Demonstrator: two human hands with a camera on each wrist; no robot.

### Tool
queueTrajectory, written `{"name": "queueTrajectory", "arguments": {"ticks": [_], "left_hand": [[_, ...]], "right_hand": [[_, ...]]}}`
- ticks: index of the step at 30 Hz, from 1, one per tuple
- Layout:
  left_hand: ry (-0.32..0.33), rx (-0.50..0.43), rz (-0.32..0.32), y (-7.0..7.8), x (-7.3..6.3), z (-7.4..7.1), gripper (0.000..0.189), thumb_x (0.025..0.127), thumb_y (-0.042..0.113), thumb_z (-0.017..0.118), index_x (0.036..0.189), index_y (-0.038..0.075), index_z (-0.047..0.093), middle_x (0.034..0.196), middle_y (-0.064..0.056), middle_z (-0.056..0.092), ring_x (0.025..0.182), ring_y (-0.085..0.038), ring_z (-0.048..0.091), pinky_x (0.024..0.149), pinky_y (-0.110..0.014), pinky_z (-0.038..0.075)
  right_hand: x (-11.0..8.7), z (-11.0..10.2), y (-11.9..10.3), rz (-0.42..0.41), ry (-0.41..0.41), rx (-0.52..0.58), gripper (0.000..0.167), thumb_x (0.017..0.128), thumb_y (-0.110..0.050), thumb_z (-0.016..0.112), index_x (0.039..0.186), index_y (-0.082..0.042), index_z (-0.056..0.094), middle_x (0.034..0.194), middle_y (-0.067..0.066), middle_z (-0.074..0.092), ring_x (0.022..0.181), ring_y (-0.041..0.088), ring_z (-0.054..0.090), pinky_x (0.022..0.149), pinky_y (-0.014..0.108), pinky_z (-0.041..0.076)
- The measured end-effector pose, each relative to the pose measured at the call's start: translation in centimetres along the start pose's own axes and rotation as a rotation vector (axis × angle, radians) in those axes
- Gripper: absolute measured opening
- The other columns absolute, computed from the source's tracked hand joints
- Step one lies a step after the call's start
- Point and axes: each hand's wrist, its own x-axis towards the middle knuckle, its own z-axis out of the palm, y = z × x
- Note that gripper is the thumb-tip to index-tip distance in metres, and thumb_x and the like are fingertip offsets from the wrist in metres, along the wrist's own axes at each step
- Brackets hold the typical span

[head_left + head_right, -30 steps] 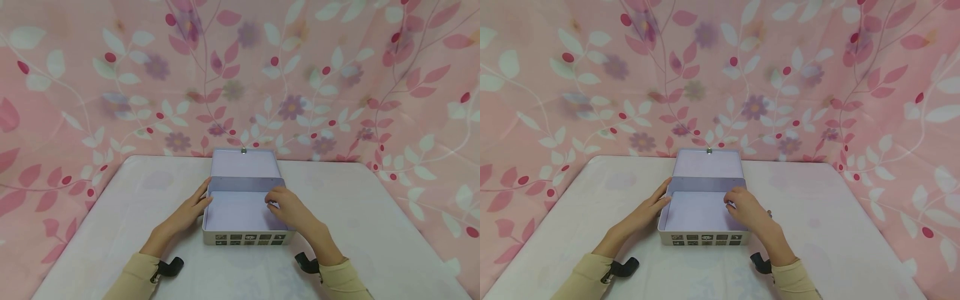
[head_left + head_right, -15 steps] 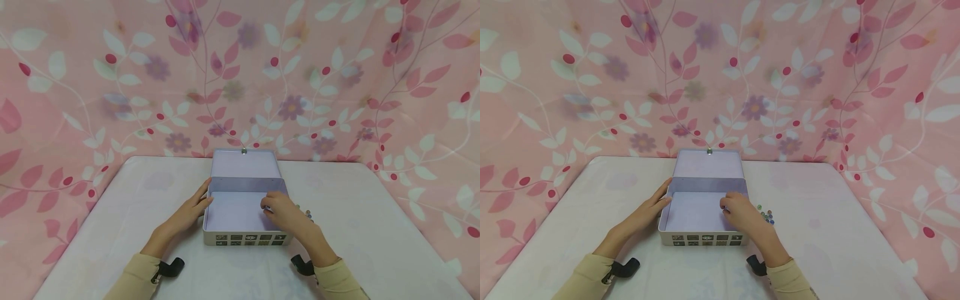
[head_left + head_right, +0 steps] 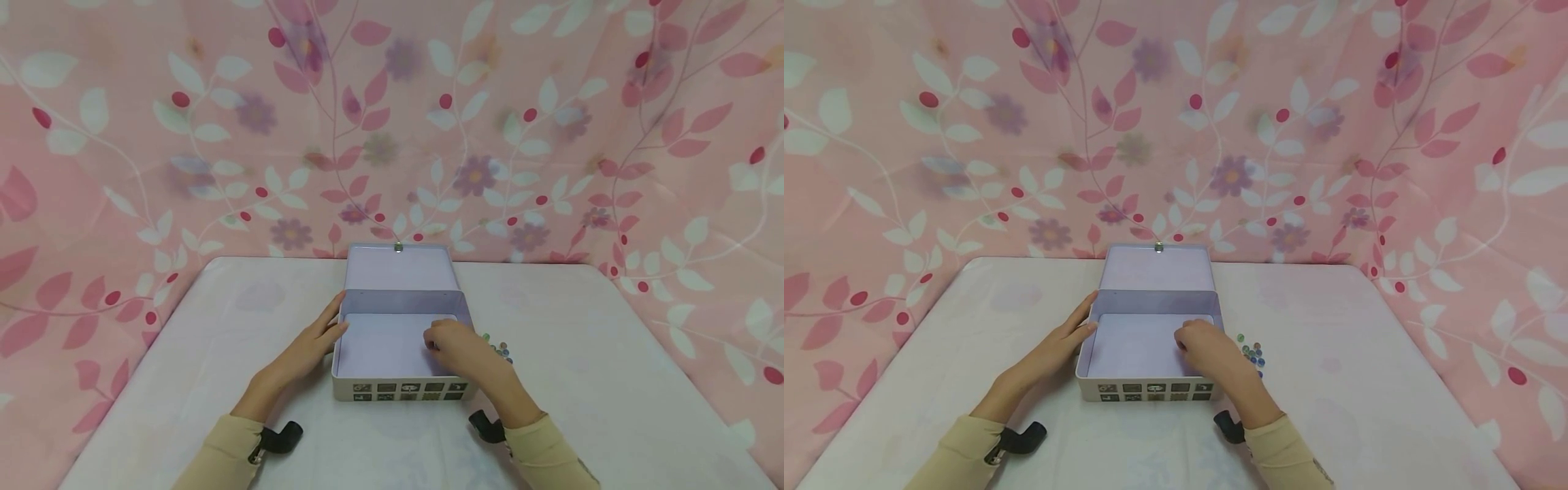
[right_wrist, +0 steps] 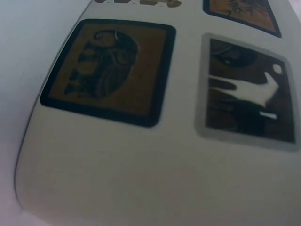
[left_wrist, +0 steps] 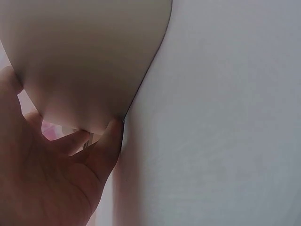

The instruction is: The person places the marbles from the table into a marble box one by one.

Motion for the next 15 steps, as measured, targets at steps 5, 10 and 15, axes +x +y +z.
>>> {"name": "queueTrajectory", "arguments": {"ticks": [5, 10, 15], "left_hand": [[-0.007, -0.014, -0.012, 0.01, 0.06, 0.12, 0.065, 0.104, 0.049, 0.043, 0.158, 0.045, 0.006, 0.168, 0.006, 0.011, 0.150, -0.040, 0.026, 0.111, -0.056, 0.042], [-0.005, -0.014, -0.014, 0.06, 0.08, 0.13, 0.065, 0.105, 0.046, 0.044, 0.158, 0.046, 0.006, 0.168, 0.006, 0.012, 0.151, -0.039, 0.026, 0.111, -0.056, 0.043], [-0.002, -0.018, -0.020, 0.24, -0.19, 0.00, 0.066, 0.104, 0.048, 0.044, 0.158, 0.046, 0.006, 0.167, 0.005, 0.012, 0.151, -0.036, 0.027, 0.113, -0.056, 0.041]], "right_hand": [[0.38, 0.46, 0.13, 0.002, -0.069, -0.006, 0.008, 0.087, -0.003, 0.070, 0.081, -0.008, 0.071, 0.081, 0.001, 0.065, 0.075, 0.013, 0.056, 0.069, 0.030, 0.051], [0.54, 0.52, 0.08, 0.017, -0.099, 0.009, 0.009, 0.086, -0.001, 0.069, 0.080, -0.008, 0.069, 0.080, 0.001, 0.062, 0.074, 0.014, 0.054, 0.069, 0.031, 0.050], [0.69, 0.36, -0.22, 0.041, -0.105, 0.008, 0.011, 0.087, -0.002, 0.069, 0.079, -0.008, 0.068, 0.079, 0.000, 0.062, 0.073, 0.013, 0.052, 0.068, 0.031, 0.050]]}}
